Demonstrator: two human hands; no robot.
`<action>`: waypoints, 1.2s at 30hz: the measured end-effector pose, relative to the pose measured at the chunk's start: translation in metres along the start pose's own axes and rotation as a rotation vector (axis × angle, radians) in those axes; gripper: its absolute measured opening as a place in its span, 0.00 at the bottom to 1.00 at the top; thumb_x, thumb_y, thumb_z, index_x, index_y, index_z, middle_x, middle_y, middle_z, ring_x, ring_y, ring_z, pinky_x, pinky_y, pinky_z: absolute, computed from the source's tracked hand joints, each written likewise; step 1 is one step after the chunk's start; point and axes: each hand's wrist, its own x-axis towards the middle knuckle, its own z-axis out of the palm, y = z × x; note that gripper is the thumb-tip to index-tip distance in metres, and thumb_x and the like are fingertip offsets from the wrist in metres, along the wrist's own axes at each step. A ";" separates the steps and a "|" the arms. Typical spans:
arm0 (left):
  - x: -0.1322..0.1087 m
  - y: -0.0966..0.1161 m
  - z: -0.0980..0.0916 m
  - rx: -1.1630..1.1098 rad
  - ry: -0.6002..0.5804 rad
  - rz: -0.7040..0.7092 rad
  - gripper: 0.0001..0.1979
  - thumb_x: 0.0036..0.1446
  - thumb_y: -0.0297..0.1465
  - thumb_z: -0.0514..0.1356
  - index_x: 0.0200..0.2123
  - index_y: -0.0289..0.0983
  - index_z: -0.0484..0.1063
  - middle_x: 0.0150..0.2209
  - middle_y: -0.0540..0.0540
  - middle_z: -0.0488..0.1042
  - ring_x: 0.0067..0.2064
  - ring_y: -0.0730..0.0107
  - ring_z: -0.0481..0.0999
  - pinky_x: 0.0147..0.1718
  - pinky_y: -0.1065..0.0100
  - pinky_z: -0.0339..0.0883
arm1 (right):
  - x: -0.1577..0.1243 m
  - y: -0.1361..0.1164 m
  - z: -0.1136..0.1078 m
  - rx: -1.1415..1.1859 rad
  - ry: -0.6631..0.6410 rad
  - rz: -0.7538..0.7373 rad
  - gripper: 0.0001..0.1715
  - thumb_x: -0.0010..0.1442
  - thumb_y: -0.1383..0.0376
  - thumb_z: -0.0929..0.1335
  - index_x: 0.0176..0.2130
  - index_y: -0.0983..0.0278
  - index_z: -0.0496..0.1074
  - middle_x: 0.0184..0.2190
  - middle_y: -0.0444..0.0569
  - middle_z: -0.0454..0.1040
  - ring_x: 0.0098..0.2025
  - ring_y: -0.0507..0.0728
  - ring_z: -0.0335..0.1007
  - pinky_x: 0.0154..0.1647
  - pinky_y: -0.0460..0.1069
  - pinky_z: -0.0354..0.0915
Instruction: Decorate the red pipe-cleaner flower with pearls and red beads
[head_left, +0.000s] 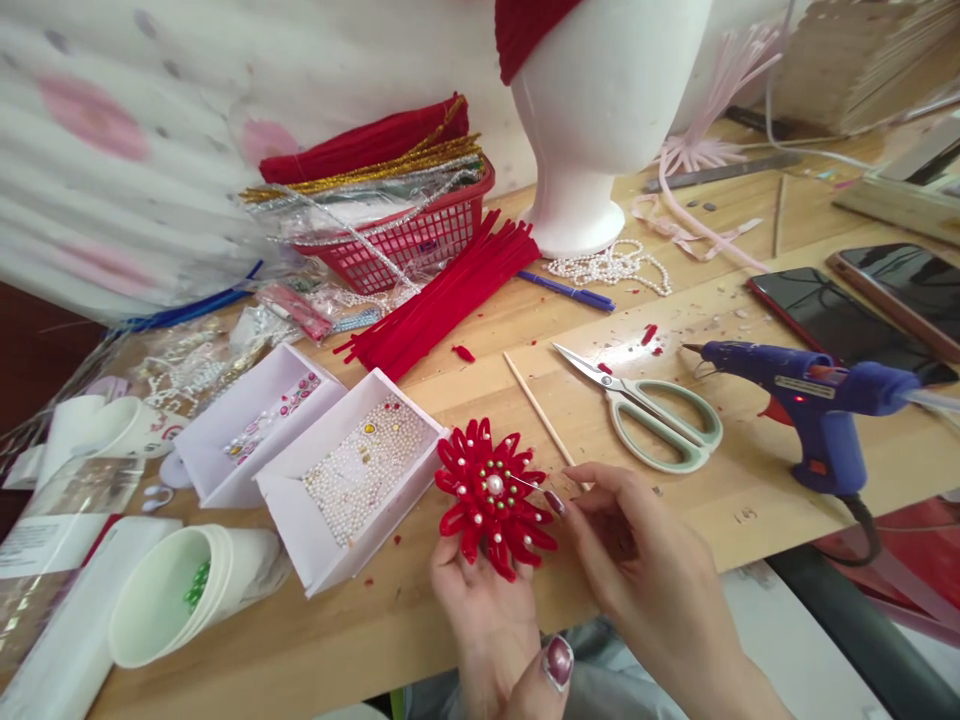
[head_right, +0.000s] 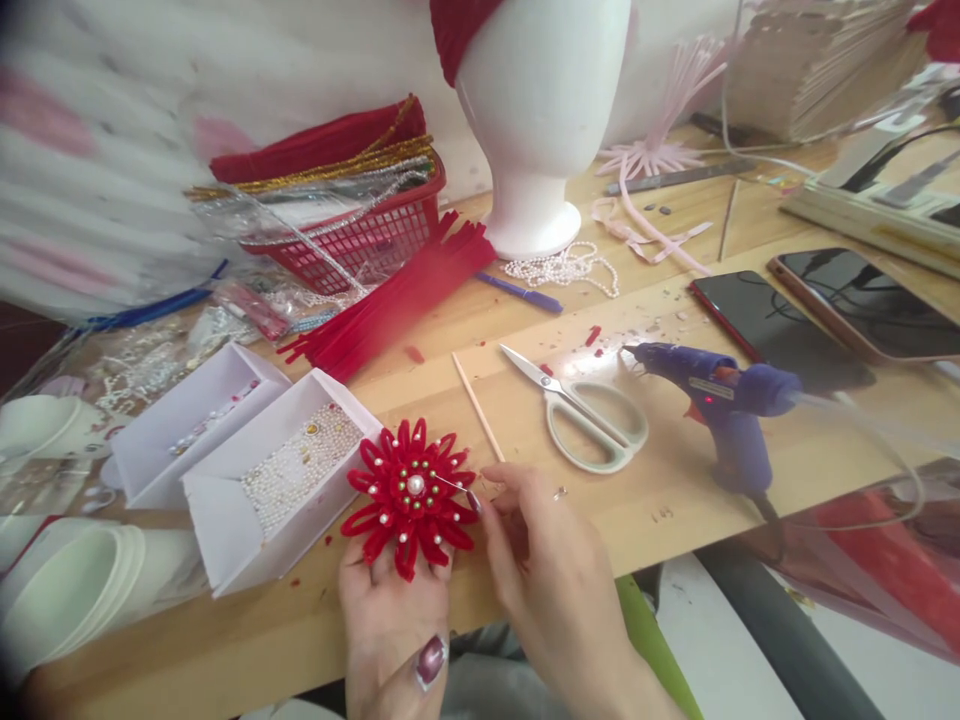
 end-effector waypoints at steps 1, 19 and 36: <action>0.000 0.000 -0.001 0.000 0.006 -0.015 0.40 0.29 0.51 0.75 0.50 0.56 0.68 0.51 0.48 0.73 0.54 0.52 0.72 0.44 0.59 0.71 | -0.001 0.000 0.000 0.005 -0.001 0.010 0.07 0.68 0.65 0.65 0.46 0.58 0.70 0.29 0.43 0.81 0.26 0.54 0.79 0.24 0.46 0.71; -0.003 0.027 0.014 0.011 -0.008 -0.048 0.36 0.37 0.47 0.76 0.52 0.53 0.71 0.49 0.48 0.75 0.45 0.60 0.77 0.43 0.61 0.74 | -0.017 0.001 -0.018 0.066 -0.020 0.162 0.05 0.67 0.60 0.68 0.41 0.57 0.74 0.29 0.44 0.77 0.26 0.53 0.73 0.25 0.47 0.69; -0.005 0.059 0.027 -0.091 -0.174 -0.277 0.33 0.46 0.38 0.74 0.55 0.51 0.69 0.52 0.42 0.77 0.54 0.46 0.78 0.56 0.47 0.70 | 0.024 -0.001 -0.006 0.762 -0.232 0.252 0.04 0.65 0.62 0.71 0.40 0.57 0.70 0.31 0.39 0.65 0.27 0.48 0.61 0.25 0.41 0.62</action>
